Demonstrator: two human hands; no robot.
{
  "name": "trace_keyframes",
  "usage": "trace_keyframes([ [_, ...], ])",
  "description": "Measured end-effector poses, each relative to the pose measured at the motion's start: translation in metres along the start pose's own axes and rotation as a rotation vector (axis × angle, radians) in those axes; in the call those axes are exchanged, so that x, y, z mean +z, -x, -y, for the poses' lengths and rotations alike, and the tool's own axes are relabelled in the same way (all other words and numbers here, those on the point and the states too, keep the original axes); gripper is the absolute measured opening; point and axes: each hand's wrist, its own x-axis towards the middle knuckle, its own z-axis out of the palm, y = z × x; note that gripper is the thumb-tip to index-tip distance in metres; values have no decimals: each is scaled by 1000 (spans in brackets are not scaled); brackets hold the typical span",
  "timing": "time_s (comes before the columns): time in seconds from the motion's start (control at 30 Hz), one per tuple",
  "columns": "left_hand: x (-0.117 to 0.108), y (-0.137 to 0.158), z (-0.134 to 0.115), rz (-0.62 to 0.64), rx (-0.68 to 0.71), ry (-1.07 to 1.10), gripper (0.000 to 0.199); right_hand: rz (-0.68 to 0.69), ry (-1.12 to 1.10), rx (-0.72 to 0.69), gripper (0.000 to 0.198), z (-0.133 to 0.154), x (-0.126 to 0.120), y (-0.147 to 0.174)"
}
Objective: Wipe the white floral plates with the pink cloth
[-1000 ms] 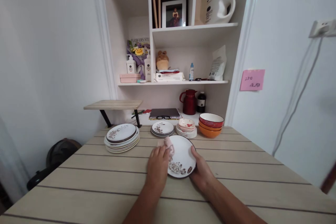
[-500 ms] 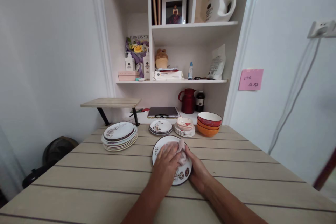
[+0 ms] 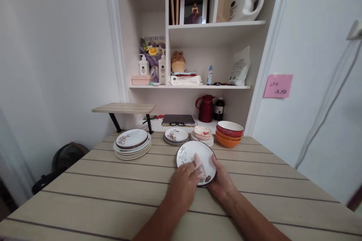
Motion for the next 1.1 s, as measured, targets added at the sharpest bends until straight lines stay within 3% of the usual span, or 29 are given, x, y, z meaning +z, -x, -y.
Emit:
trace_keyframes([
  [0.1, 1, -1, -7, -16, 116, 66, 34, 41, 48, 42, 35, -4, 1, 2],
  [0.17, -2, -4, -6, -20, 102, 59, 36, 34, 81, 48, 34, -8, 3, 3],
  [0.37, -11, -9, 13, -36, -236, -125, 38, -11, 32, -1, 42, -8, 8, 2],
  [0.43, -10, -7, 14, -7, -255, -139, 35, -29, -3, -20, 42, -5, 7, 1],
  [0.63, -5, -2, -6, 23, 49, -7, 37, 36, 36, 21, 38, -2, 4, 4],
  [0.73, -11, -6, -9, 44, 96, 29, 38, 56, 113, 52, 43, -6, 6, 7],
  [0.8, -16, -9, -4, 36, 31, 12, 39, 80, 160, 75, 50, -10, 8, 9],
  [0.97, -26, -12, 15, -37, -283, -107, 39, 127, 253, 45, 56, -17, 14, 15],
  [1.1, -27, -10, 25, -64, -395, -185, 37, 86, 287, 21, 55, -18, 13, 15],
])
